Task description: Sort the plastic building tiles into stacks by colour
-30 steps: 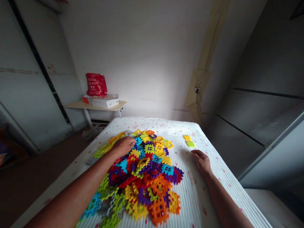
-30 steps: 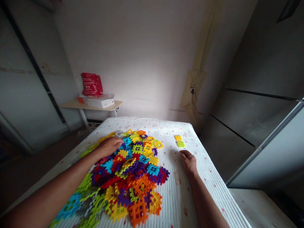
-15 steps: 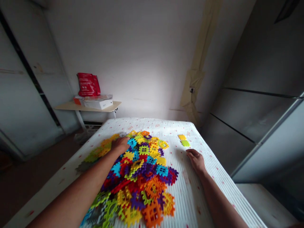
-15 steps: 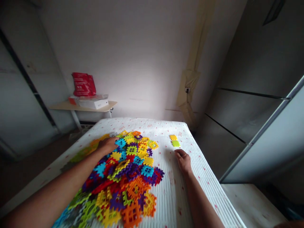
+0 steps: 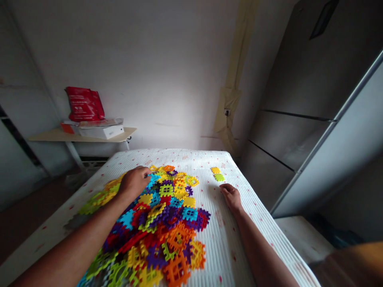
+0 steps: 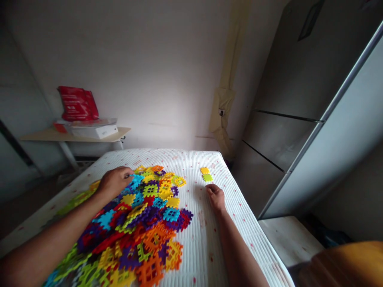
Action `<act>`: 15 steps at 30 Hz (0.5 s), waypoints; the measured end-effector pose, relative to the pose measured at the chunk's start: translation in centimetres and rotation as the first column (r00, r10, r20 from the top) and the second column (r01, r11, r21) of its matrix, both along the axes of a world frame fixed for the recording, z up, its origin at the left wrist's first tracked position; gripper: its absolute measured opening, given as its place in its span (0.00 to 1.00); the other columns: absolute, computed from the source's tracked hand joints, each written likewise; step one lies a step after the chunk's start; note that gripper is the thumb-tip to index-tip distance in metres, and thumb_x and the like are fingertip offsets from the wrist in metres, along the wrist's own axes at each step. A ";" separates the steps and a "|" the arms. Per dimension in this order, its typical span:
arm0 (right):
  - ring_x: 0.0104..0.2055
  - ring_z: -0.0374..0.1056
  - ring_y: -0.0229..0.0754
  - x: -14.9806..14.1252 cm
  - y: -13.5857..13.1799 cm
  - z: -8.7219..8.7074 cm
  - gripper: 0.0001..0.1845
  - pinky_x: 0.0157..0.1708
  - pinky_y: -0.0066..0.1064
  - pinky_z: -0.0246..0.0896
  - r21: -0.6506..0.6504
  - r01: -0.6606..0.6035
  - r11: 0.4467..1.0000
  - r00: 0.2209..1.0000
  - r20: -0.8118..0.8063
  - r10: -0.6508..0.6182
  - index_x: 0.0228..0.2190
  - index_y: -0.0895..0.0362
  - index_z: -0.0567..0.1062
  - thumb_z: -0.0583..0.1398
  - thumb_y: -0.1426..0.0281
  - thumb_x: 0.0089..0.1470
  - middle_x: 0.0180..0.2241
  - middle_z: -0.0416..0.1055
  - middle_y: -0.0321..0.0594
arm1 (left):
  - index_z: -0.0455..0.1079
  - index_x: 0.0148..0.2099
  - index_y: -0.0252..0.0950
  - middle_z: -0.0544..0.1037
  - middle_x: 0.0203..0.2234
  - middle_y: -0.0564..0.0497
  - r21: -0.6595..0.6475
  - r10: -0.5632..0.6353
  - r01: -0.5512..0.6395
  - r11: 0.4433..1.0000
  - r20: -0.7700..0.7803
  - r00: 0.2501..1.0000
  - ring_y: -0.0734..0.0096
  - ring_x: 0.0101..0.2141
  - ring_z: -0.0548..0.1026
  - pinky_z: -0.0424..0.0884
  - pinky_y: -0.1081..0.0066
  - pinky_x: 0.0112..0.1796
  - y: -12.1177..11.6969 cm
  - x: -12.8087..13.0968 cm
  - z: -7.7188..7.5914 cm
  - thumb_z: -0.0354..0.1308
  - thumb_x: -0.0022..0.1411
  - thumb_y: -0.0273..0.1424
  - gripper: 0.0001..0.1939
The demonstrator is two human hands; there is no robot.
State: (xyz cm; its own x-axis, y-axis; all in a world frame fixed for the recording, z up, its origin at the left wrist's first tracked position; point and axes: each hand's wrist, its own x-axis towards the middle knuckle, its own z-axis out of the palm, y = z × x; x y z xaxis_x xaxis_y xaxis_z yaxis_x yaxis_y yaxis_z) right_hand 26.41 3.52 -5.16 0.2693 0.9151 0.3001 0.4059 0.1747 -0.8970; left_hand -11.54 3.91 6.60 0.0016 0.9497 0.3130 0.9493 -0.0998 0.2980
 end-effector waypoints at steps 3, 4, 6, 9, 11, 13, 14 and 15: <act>0.33 0.68 0.46 -0.1 -0.2 0.3 0.16 0.36 0.34 0.60 -0.006 -0.011 1.000 1.000 -0.010 0.011 0.27 0.58 0.76 0.57 0.60 0.41 0.28 0.75 0.41 | 0.69 0.30 0.38 0.76 0.30 0.51 0.136 -0.195 0.187 0.973 0.044 0.980 0.70 0.34 0.74 0.68 0.74 0.38 -1.1 2.8 -0.1 0.50 0.54 0.27 0.07; 0.33 0.68 0.46 -0.3 -0.3 0.4 0.16 0.36 0.34 0.60 -0.005 -0.021 1.000 1.000 -0.017 0.021 0.27 0.58 0.76 0.57 0.59 0.42 0.27 0.74 0.41 | 0.68 0.29 0.38 0.75 0.29 0.52 0.174 -0.254 0.241 0.955 0.051 0.966 0.71 0.34 0.73 0.68 0.74 0.37 -1.4 3.7 -0.4 0.50 0.54 0.26 0.06; 0.33 0.67 0.45 -0.8 -0.7 0.9 0.16 0.35 0.34 0.60 0.000 -0.058 0.998 0.998 -0.038 0.058 0.27 0.58 0.75 0.58 0.58 0.43 0.27 0.74 0.40 | 0.66 0.29 0.38 0.74 0.30 0.52 0.245 -0.362 0.339 0.908 0.054 0.931 0.72 0.35 0.73 0.69 0.74 0.38 -1.9 5.4 -1.1 0.50 0.52 0.21 0.08; 0.31 0.66 0.42 -2.3 -1.8 2.0 0.17 0.34 0.32 0.61 0.010 -0.141 0.990 0.987 -0.072 0.141 0.28 0.58 0.75 0.58 0.56 0.46 0.27 0.72 0.39 | 0.64 0.30 0.38 0.73 0.33 0.51 0.327 -0.487 0.451 0.830 0.033 0.873 0.71 0.38 0.72 0.69 0.72 0.41 -2.5 7.3 -2.2 0.48 0.49 0.16 0.12; 0.31 0.65 0.40 -3.7 -2.8 3.1 0.18 0.32 0.31 0.62 0.014 -0.213 0.977 0.972 -0.100 0.213 0.31 0.58 0.75 0.59 0.55 0.47 0.29 0.72 0.39 | 0.64 0.30 0.38 0.73 0.33 0.50 0.360 -0.539 0.500 0.788 0.008 0.842 0.70 0.39 0.72 0.70 0.70 0.42 -2.8 8.1 -2.8 0.48 0.49 0.15 0.13; 0.31 0.65 0.39 -5.1 -3.7 4.2 0.20 0.31 0.30 0.62 0.024 -0.310 0.950 0.939 -0.150 0.310 0.36 0.57 0.74 0.62 0.56 0.45 0.32 0.71 0.39 | 0.64 0.31 0.38 0.72 0.33 0.50 0.375 -0.574 0.539 0.754 -0.021 0.818 0.70 0.39 0.72 0.70 0.70 0.42 -3.1 8.7 -3.1 0.47 0.52 0.16 0.12; 0.32 0.65 0.39 -5.7 -4.1 4.7 0.22 0.31 0.30 0.62 0.036 -0.357 0.933 0.918 -0.172 0.358 0.39 0.57 0.74 0.64 0.57 0.43 0.33 0.70 0.39 | 0.64 0.32 0.38 0.72 0.34 0.49 0.379 -0.589 0.556 0.740 -0.034 0.808 0.70 0.39 0.72 0.70 0.69 0.42 -3.2 8.9 -3.3 0.47 0.53 0.16 0.12; 0.33 0.65 0.39 -6.3 -4.5 5.2 0.24 0.32 0.30 0.62 0.049 -0.395 0.917 0.899 -0.185 0.397 0.41 0.57 0.73 0.65 0.57 0.42 0.35 0.70 0.40 | 0.65 0.32 0.38 0.72 0.34 0.49 0.378 -0.602 0.573 0.727 -0.051 0.797 0.70 0.39 0.72 0.71 0.69 0.42 -3.3 9.1 -3.4 0.47 0.54 0.17 0.12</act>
